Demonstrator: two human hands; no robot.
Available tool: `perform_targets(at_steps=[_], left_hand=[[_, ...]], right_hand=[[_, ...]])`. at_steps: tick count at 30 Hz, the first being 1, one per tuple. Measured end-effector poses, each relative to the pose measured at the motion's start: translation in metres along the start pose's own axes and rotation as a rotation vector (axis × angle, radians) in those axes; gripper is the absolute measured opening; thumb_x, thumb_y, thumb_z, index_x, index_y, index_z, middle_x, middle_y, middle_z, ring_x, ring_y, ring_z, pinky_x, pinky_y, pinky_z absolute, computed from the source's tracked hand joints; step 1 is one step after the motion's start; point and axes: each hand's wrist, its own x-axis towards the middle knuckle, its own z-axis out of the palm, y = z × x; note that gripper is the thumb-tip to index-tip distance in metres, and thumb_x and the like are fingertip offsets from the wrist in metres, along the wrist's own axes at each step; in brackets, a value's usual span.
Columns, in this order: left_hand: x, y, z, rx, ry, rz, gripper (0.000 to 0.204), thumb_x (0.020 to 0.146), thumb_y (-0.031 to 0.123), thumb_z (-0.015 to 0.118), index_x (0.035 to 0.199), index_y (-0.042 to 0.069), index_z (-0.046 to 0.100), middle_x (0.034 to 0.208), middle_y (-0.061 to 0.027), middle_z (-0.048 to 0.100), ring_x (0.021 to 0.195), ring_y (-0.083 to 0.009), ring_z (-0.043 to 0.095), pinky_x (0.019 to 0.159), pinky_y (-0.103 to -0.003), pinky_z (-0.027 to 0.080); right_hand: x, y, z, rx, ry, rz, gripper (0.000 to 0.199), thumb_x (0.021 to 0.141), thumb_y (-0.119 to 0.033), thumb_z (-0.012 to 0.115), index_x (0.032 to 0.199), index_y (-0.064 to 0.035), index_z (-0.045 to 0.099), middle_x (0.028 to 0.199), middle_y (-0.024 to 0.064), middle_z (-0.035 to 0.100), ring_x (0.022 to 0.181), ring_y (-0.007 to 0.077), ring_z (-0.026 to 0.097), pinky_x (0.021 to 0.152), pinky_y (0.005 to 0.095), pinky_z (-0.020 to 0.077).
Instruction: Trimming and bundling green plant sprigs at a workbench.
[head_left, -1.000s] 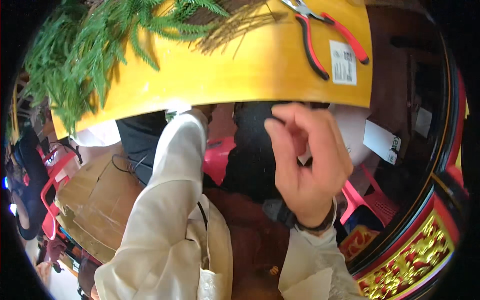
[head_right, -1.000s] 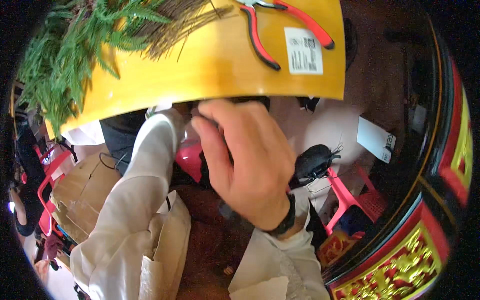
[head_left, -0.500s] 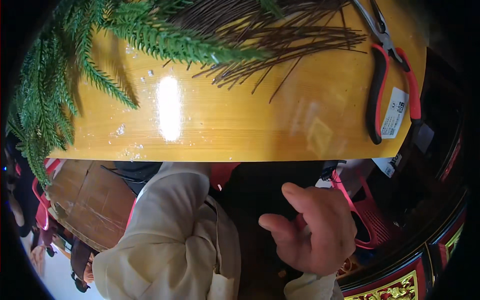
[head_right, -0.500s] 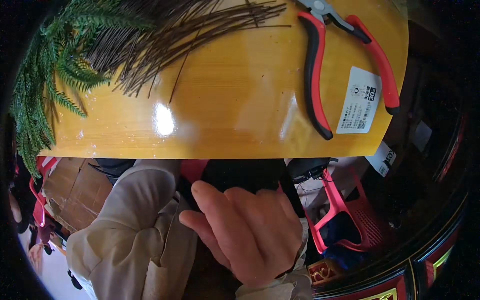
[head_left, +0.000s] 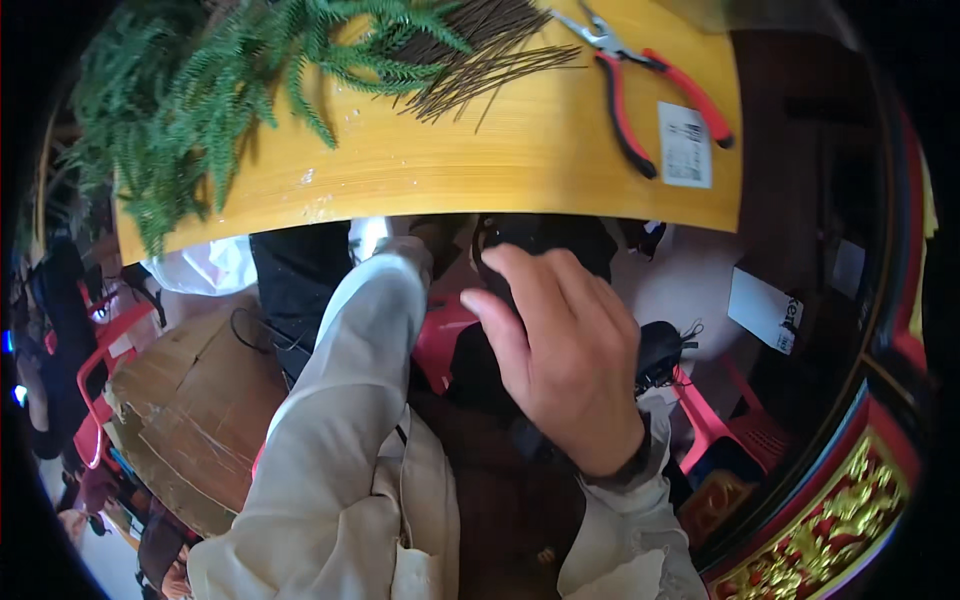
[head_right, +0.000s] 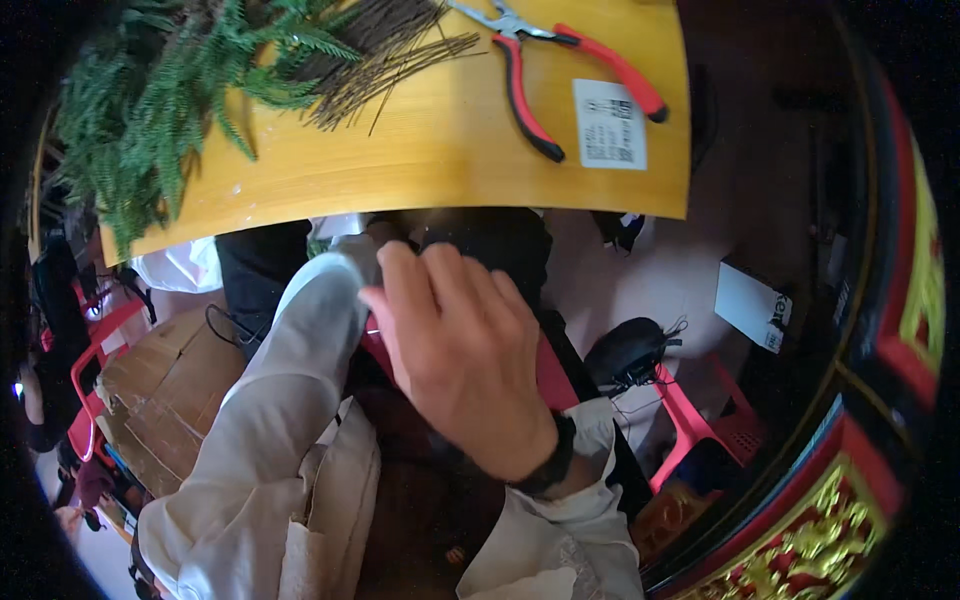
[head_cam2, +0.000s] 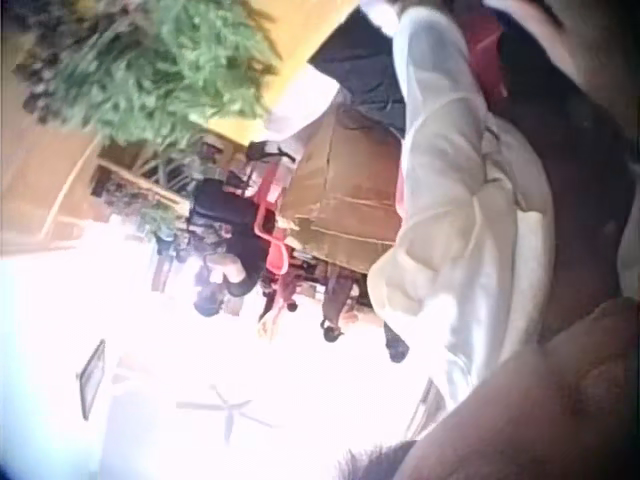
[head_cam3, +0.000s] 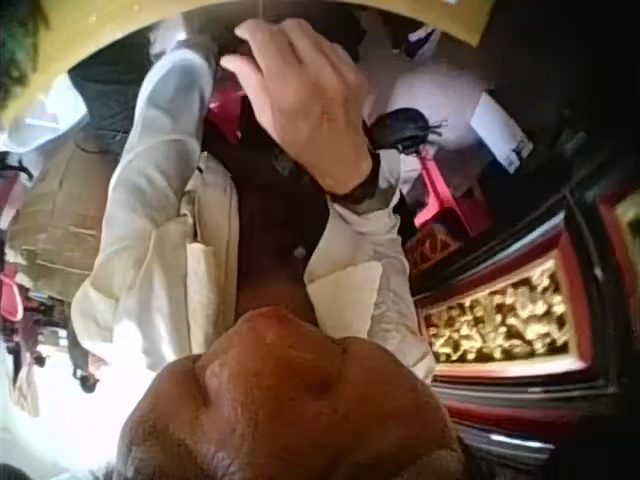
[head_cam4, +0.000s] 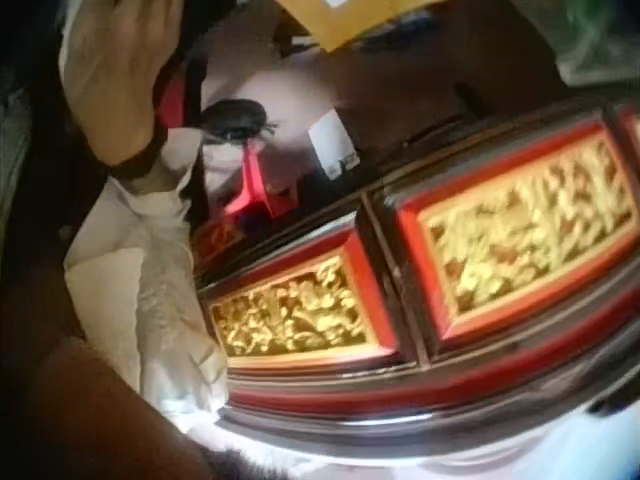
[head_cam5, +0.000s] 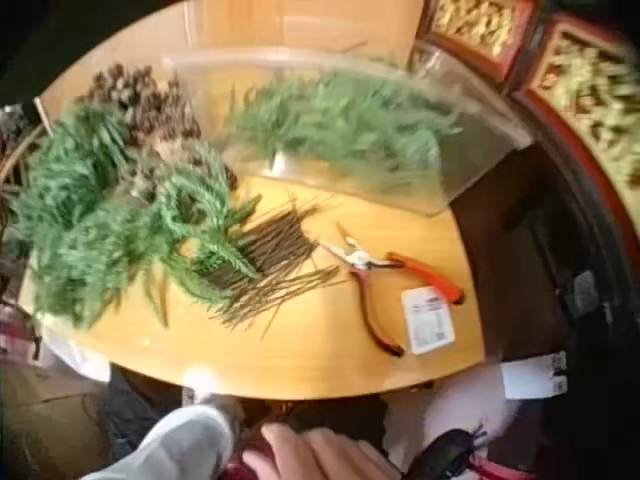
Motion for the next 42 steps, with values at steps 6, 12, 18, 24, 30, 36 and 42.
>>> perform_targets(at_steps=[6,12,18,24,30,36,42], left_hand=[[0.009,0.048,-0.036,0.15,0.131,0.159,0.016,0.081,0.015,0.058,0.09,0.004,0.064,0.077,-0.0131,0.065,0.067,-0.0283,0.062,0.061,-0.034,0.05],[-0.004,0.052,-0.035,0.071,-0.035,0.012,0.009,0.079,0.004,0.06,0.085,-0.003,0.06,0.076,-0.0198,0.066,0.066,-0.03,0.065,0.06,-0.038,0.051],[-0.051,0.086,-0.093,-0.986,0.223,-0.202,0.004,0.087,0.0,0.06,0.091,-0.001,0.06,0.083,-0.0054,0.068,0.07,-0.0076,0.063,0.06,-0.02,0.048],[-0.061,0.107,-0.129,-0.907,0.261,-0.223,0.005,0.088,0.007,0.061,0.091,0.003,0.061,0.086,-0.0052,0.068,0.068,-0.0078,0.062,0.056,-0.019,0.045],[0.02,0.067,-0.248,-0.323,0.555,-0.026,0.014,0.087,0.017,0.063,0.093,0.004,0.062,0.085,-0.0059,0.068,0.073,-0.013,0.064,0.061,-0.023,0.048],[0.099,0.019,-0.287,0.492,0.614,-0.295,0.031,0.077,0.029,0.065,0.101,0.009,0.064,0.094,-0.0142,0.067,0.084,-0.0299,0.066,0.077,-0.038,0.051],[0.119,-0.005,-0.27,0.439,0.559,-0.423,0.026,0.074,0.028,0.064,0.093,0.01,0.069,0.097,-0.0158,0.067,0.09,-0.0327,0.065,0.08,-0.039,0.051]], right_hand=[[-0.007,0.015,0.006,-0.053,0.117,0.053,0.02,0.079,-0.014,0.067,0.093,-0.002,0.058,0.077,0.0141,0.058,0.073,0.0336,0.059,0.063,0.0399,0.0471],[-0.014,0.018,0.014,-0.158,0.163,0.059,0.017,0.082,-0.014,0.063,0.092,-0.002,0.059,0.078,0.0171,0.06,0.073,0.0354,0.06,0.064,0.043,0.0477],[-0.014,-0.001,0.018,0.121,-0.001,0.074,0.017,0.087,-0.016,0.057,0.092,0.0008,0.058,0.082,0.0222,0.063,0.075,0.0405,0.061,0.065,0.047,0.0483],[-0.013,0.003,0.025,0.38,0.007,-0.036,0.014,0.089,-0.012,0.053,0.091,0.0002,0.059,0.084,0.0207,0.064,0.077,0.0402,0.062,0.066,0.0441,0.0498],[-0.011,0.002,0.02,0.44,0.137,-0.066,0.009,0.088,-0.006,0.053,0.09,0.0003,0.059,0.083,0.0176,0.065,0.08,0.0364,0.063,0.069,0.039,0.051],[-0.012,-0.004,0.02,0.458,0.138,-0.078,0.008,0.087,-0.003,0.053,0.09,0.0007,0.059,0.084,0.0171,0.065,0.082,0.0365,0.063,0.07,0.0391,0.0509],[-0.008,-0.001,0.019,0.424,0.14,-0.063,0.008,0.088,-0.003,0.053,0.091,0.0001,0.06,0.085,0.0172,0.065,0.082,0.0374,0.063,0.07,0.0393,0.0509]])
